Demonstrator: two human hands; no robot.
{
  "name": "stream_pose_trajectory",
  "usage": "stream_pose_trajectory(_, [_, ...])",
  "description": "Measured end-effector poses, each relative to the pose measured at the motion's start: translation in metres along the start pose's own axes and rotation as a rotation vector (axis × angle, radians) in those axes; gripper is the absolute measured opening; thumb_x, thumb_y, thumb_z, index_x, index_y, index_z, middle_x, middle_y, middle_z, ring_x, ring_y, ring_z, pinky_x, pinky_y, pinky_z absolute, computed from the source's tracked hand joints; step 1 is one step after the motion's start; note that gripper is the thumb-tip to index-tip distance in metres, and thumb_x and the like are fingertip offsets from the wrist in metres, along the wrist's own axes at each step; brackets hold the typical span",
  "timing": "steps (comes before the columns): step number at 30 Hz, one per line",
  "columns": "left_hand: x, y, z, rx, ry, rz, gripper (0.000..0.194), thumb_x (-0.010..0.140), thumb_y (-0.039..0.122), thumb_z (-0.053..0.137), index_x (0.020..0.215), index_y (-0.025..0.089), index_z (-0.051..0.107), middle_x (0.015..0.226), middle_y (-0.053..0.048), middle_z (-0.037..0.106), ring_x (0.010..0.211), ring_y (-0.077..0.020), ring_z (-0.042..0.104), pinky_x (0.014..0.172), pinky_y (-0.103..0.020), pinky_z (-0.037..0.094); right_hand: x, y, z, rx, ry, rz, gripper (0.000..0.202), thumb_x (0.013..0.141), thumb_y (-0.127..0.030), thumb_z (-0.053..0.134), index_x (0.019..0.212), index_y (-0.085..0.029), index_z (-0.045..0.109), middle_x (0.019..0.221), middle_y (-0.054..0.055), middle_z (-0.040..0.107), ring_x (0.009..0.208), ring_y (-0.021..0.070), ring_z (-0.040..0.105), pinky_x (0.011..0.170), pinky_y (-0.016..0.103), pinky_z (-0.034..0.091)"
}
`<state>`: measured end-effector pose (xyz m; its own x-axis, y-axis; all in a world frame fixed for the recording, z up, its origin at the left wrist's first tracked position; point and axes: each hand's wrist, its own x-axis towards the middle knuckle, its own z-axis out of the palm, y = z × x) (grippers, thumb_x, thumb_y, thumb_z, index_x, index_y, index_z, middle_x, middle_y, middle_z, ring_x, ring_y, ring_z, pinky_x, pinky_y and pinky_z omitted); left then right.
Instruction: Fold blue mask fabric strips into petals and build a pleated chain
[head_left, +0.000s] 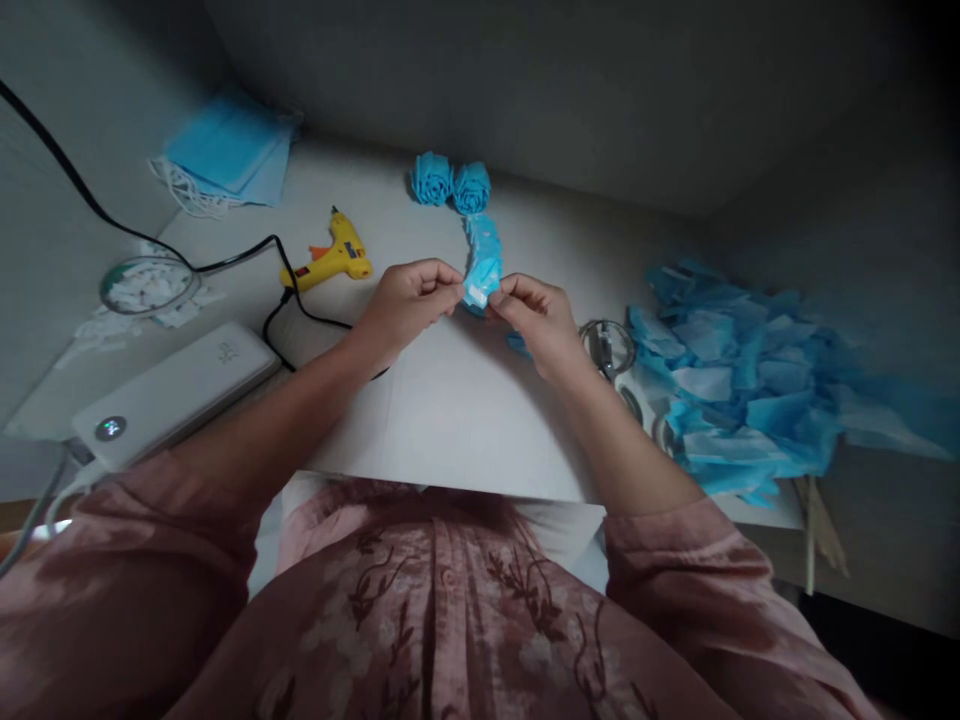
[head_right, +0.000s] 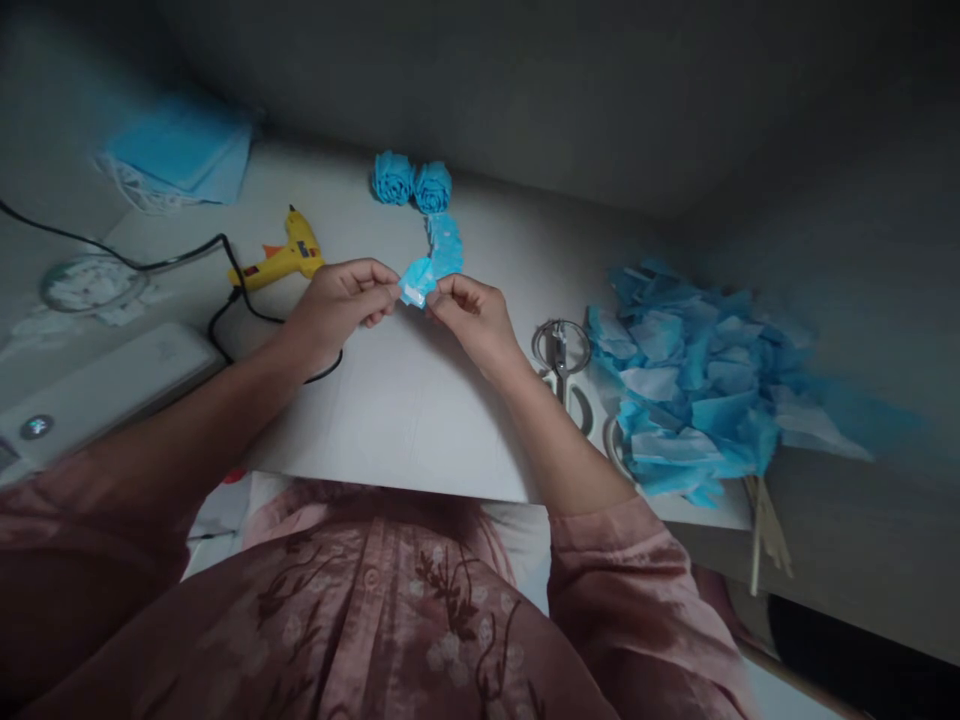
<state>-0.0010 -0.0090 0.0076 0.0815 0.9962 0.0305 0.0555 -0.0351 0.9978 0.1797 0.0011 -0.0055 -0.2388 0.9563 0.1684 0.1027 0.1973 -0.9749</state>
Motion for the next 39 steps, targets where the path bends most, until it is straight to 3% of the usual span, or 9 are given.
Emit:
stream_pose_trajectory(5, [0.000,-0.004,-0.001,-0.015,0.075,0.023,0.008,0.080,0.014,0.062,0.073,0.017,0.062,0.058,0.004,0.053,0.050,-0.0064,0.042,0.049,-0.020,0.031,0.000,-0.001,-0.002,0.005,0.121,-0.064,0.017,0.087,-0.039,0.065,0.092,-0.023,0.067,0.077,-0.001,0.062,0.070,0.0130,0.058,0.070,0.028,0.048])
stream_pose_trajectory(8, [0.001,-0.005,-0.001,-0.021,0.113,0.019,0.009,0.081,0.014,0.060,0.072,0.017,0.061,0.057,0.004,0.052,0.050,-0.0068,0.041,0.048,-0.020,0.030,-0.003,-0.005,0.000,-0.063,0.207,-0.173,0.017,0.089,-0.038,0.063,0.086,-0.022,0.065,0.074,-0.002,0.059,0.068,0.0120,0.055,0.069,0.028,0.046])
stream_pose_trajectory(12, [0.001,-0.007,0.000,-0.015,0.111,0.037,0.010,0.081,0.014,0.060,0.072,0.018,0.060,0.057,0.005,0.049,0.049,-0.0065,0.039,0.047,-0.020,0.029,-0.007,-0.007,0.005,-0.178,0.159,-0.203,0.020,0.087,-0.034,0.062,0.074,-0.020,0.062,0.071,-0.002,0.058,0.066,0.0111,0.051,0.068,0.027,0.043])
stream_pose_trajectory(18, [-0.001,-0.004,0.002,-0.017,0.092,0.034,0.007,0.080,0.015,0.061,0.073,0.018,0.060,0.057,0.005,0.050,0.049,-0.0065,0.040,0.047,-0.020,0.030,-0.003,-0.004,0.005,-0.083,0.066,-0.027,0.018,0.083,-0.038,0.066,0.083,-0.020,0.065,0.074,-0.003,0.059,0.068,0.0110,0.050,0.067,0.027,0.039])
stream_pose_trajectory(21, [-0.002,-0.002,0.003,-0.015,0.066,0.017,0.005,0.079,0.017,0.063,0.074,0.018,0.061,0.058,0.004,0.051,0.050,-0.0067,0.041,0.047,-0.019,0.032,-0.003,-0.005,0.005,-0.041,0.017,0.039,0.023,0.081,-0.040,0.068,0.073,-0.021,0.060,0.069,-0.003,0.055,0.066,0.0111,0.047,0.065,0.027,0.037])
stream_pose_trajectory(27, [-0.003,-0.001,0.001,-0.068,-0.020,-0.026,0.008,0.082,0.024,0.060,0.077,0.018,0.062,0.064,0.001,0.057,0.051,-0.0071,0.045,0.047,-0.019,0.034,-0.004,-0.006,0.006,-0.087,0.038,-0.004,0.029,0.079,-0.039,0.067,0.064,-0.022,0.049,0.063,-0.004,0.044,0.063,0.0107,0.039,0.060,0.026,0.032])
stream_pose_trajectory(31, [-0.002,-0.002,0.000,-0.003,-0.011,0.000,0.005,0.077,0.019,0.063,0.072,0.018,0.061,0.059,0.003,0.052,0.050,-0.0066,0.042,0.047,-0.020,0.032,-0.003,-0.003,0.006,-0.133,0.020,-0.025,0.032,0.079,-0.040,0.065,0.063,-0.022,0.045,0.061,-0.005,0.040,0.061,0.0103,0.035,0.059,0.026,0.031])
stream_pose_trajectory(35, [0.000,-0.008,0.001,0.014,0.004,0.027,0.008,0.077,0.015,0.061,0.069,0.018,0.060,0.058,0.004,0.051,0.049,-0.0066,0.040,0.047,-0.021,0.030,-0.001,0.001,0.006,-0.160,0.052,-0.054,0.020,0.081,-0.036,0.063,0.070,-0.021,0.055,0.065,-0.004,0.048,0.061,0.0107,0.041,0.061,0.027,0.035])
stream_pose_trajectory(39, [0.001,-0.011,0.000,0.001,0.086,0.028,0.009,0.080,0.017,0.060,0.071,0.018,0.061,0.059,0.004,0.053,0.050,-0.0070,0.041,0.047,-0.021,0.030,-0.005,-0.004,0.007,-0.251,0.204,-0.150,0.011,0.084,-0.033,0.062,0.084,-0.022,0.063,0.075,-0.001,0.061,0.068,0.0131,0.052,0.068,0.028,0.042])
